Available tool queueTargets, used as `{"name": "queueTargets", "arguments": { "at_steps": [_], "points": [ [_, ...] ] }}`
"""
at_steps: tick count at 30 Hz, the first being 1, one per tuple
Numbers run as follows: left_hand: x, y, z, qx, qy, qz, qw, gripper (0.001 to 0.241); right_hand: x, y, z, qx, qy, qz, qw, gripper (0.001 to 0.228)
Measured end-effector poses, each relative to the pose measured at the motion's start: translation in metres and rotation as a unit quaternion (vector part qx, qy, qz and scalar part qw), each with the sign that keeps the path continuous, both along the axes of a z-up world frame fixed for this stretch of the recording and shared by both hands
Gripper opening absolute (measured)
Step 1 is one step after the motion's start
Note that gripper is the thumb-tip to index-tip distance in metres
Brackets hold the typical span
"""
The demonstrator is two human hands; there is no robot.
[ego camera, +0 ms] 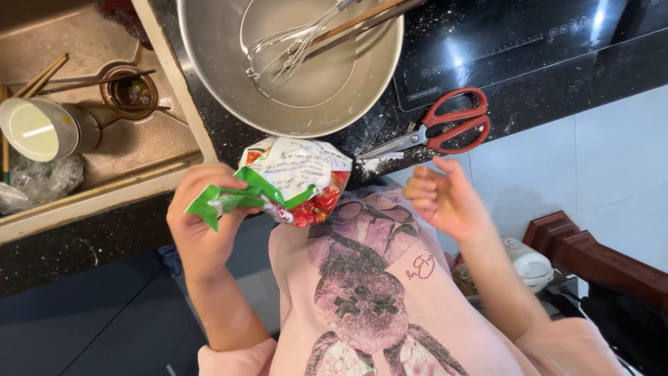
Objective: Cleaning a kitchen stovetop and countertops, and washing a whisk.
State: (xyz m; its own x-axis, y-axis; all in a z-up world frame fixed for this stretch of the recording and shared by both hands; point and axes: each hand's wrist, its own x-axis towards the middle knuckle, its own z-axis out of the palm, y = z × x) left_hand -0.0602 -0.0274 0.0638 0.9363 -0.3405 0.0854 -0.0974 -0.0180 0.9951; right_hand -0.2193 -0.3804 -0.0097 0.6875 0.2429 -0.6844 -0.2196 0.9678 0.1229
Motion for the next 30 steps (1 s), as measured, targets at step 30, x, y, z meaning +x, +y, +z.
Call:
{"name": "queueTargets", "arguments": {
  "at_steps": [30],
  "points": [
    [0.004, -0.004, 0.02, 0.168, -0.169, 0.015, 0.971, 0.032, 0.123, 0.144, 0.128, -0.882, -0.368, 0.245, 0.165, 0.082]
  ]
}}
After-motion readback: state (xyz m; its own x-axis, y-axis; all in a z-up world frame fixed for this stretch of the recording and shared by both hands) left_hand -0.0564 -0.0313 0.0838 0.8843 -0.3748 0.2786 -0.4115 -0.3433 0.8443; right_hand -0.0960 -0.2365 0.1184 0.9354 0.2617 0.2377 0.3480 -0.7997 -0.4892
